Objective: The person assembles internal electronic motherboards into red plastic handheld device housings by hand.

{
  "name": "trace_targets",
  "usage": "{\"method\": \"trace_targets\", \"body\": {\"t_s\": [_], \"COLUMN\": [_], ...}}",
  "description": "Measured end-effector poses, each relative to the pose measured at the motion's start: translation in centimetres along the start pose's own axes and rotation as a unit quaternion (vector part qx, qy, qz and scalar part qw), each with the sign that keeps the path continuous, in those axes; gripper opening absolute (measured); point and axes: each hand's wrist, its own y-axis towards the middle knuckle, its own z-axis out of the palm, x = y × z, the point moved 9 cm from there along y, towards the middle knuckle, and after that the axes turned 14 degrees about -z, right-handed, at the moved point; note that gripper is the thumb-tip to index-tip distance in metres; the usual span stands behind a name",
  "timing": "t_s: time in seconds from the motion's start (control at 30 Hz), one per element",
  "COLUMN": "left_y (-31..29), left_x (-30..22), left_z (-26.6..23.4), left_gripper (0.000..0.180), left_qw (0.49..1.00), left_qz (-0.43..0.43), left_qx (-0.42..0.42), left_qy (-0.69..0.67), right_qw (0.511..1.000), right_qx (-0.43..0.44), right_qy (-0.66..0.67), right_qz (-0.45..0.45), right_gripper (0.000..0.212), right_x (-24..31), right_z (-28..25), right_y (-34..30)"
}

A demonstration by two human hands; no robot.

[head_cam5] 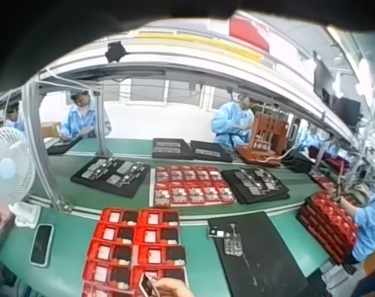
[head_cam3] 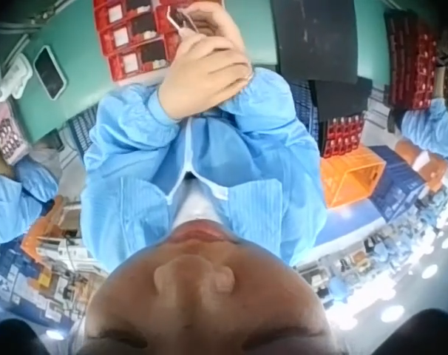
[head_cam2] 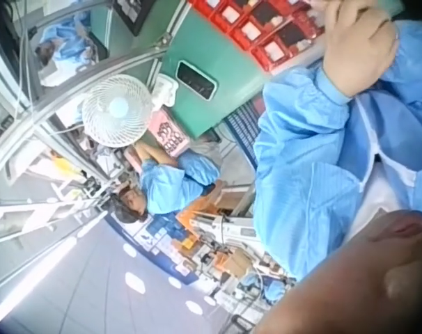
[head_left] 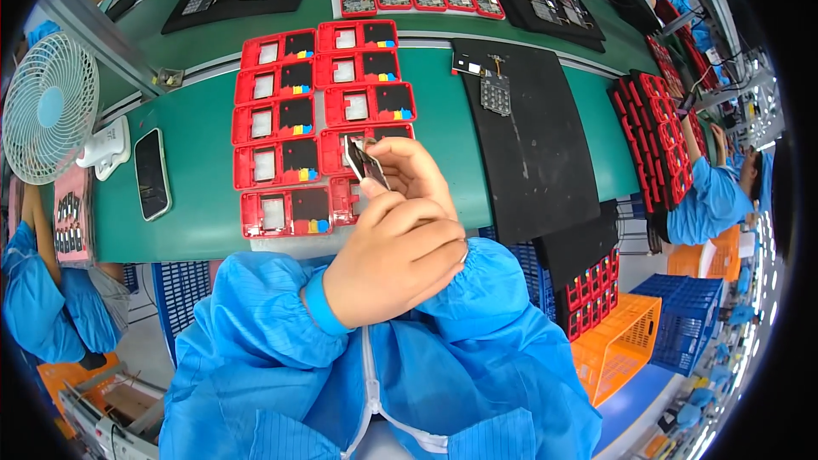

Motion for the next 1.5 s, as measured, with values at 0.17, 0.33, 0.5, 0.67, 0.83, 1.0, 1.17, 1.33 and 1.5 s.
{"method": "trace_targets", "body": {"t_s": [0.17, 0.33, 0.5, 0.67, 0.83, 1.0, 1.17, 1.33, 1.5], "left_y": [-0.2, -3.0, -6.2, -6.5, -6.8, -7.0, -6.8, -6.8, -6.8], "left_x": [1.0, 6.6, 11.5, 11.5, 12.0, 12.2, 12.2, 12.4, 12.4], "left_z": [-1.5, -5.8, -3.9, -2.7, -2.2, -2.1, -2.2, -2.3, -2.2], "left_gripper": [0.038, 0.030, 0.045, 0.030, 0.020, 0.018, 0.017, 0.018, 0.017], "left_qw": [0.993, 0.988, 0.956, 0.967, 0.974, 0.976, 0.976, 0.978, 0.978], "left_qz": [-0.054, -0.155, -0.276, -0.220, -0.207, -0.207, -0.209, -0.202, -0.205], "left_qx": [0.032, -0.018, 0.009, -0.004, -0.009, -0.011, -0.006, -0.008, -0.007], "left_qy": [-0.104, -0.009, 0.100, 0.126, 0.090, 0.062, 0.054, 0.048, 0.041], "right_qw": [0.998, 0.942, 0.873, 0.851, 0.824, 0.814, 0.823, 0.837, 0.847], "right_qx": [0.037, 0.134, 0.243, 0.251, 0.294, 0.303, 0.291, 0.300, 0.280], "right_qy": [-0.045, -0.292, -0.403, -0.441, -0.458, -0.470, -0.464, -0.436, -0.422], "right_qz": [-0.011, -0.097, -0.127, -0.135, -0.160, -0.158, -0.150, -0.140, -0.160], "right_gripper": [0.046, 0.039, 0.042, 0.043, 0.046, 0.045, 0.043, 0.041, 0.040], "right_x": [1.9, 3.6, 3.0, 3.4, 3.0, 2.9, 2.8, 2.5, 2.4], "right_z": [-0.9, -1.8, -0.4, -1.0, 0.2, 0.9, 0.8, 0.7, 0.4], "right_y": [-0.3, -0.1, -0.4, -0.6, -0.6, -0.4, -0.3, -0.1, -0.2]}}
